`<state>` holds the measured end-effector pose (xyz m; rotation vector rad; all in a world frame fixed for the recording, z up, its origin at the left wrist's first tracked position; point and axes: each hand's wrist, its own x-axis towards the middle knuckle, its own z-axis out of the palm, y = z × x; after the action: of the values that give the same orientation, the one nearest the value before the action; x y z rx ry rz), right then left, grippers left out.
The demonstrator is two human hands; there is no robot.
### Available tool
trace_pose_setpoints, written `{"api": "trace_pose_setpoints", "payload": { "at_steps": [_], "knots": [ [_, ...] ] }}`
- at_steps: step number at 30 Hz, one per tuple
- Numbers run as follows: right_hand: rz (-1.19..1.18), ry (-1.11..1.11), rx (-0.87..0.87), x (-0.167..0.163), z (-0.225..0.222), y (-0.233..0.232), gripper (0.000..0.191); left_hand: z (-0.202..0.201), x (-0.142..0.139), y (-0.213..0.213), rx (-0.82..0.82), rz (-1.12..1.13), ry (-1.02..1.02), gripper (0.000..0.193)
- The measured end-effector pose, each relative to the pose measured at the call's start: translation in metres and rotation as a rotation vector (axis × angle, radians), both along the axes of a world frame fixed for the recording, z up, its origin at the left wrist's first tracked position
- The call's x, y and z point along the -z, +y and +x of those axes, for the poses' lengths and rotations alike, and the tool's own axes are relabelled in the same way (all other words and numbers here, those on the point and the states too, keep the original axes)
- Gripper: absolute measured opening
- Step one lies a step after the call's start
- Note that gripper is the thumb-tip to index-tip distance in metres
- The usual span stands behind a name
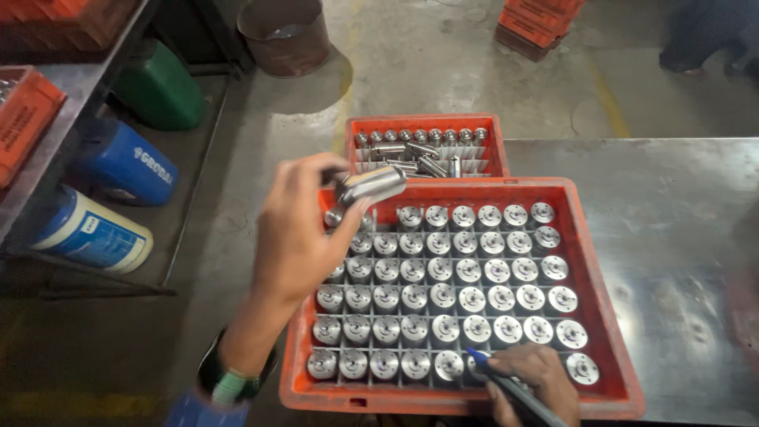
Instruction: The person picks cylindrical metal parts from a red crate, marks each with a blue marker, and places them back into the crate. The person repeats this process for many parts in a single crate.
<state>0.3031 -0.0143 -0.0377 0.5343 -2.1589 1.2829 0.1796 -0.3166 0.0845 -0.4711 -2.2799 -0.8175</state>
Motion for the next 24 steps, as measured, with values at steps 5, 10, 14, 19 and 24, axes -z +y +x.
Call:
{"api": "trace_pose_setpoints", "payload": {
  "at_steps": [5,10,14,19,24],
  "knots": [
    [-0.019,-0.007,-0.055,0.010,0.001,0.007,0.031,0.051,0.018,0.028,0.410,1.299,-0.763,0.047],
    [-0.063,-0.054,-0.060,0.008,0.013,0.009,0.031,0.090,0.075,0.061,0.703,1.703,-0.669,0.045],
    [-0.166,-0.134,-0.148,-0.010,0.014,-0.017,0.033,0.102,0.099,0.072,0.672,1.820,-0.652,0.045],
    [-0.089,-0.020,-0.098,-0.027,0.020,-0.070,0.030,0.107,0.110,0.071,0.388,1.790,-0.780,0.039],
    [0.055,0.118,-0.142,-0.038,0.010,-0.083,0.028,0.113,0.110,0.068,0.445,1.686,-0.702,0.036]
  ]
}}
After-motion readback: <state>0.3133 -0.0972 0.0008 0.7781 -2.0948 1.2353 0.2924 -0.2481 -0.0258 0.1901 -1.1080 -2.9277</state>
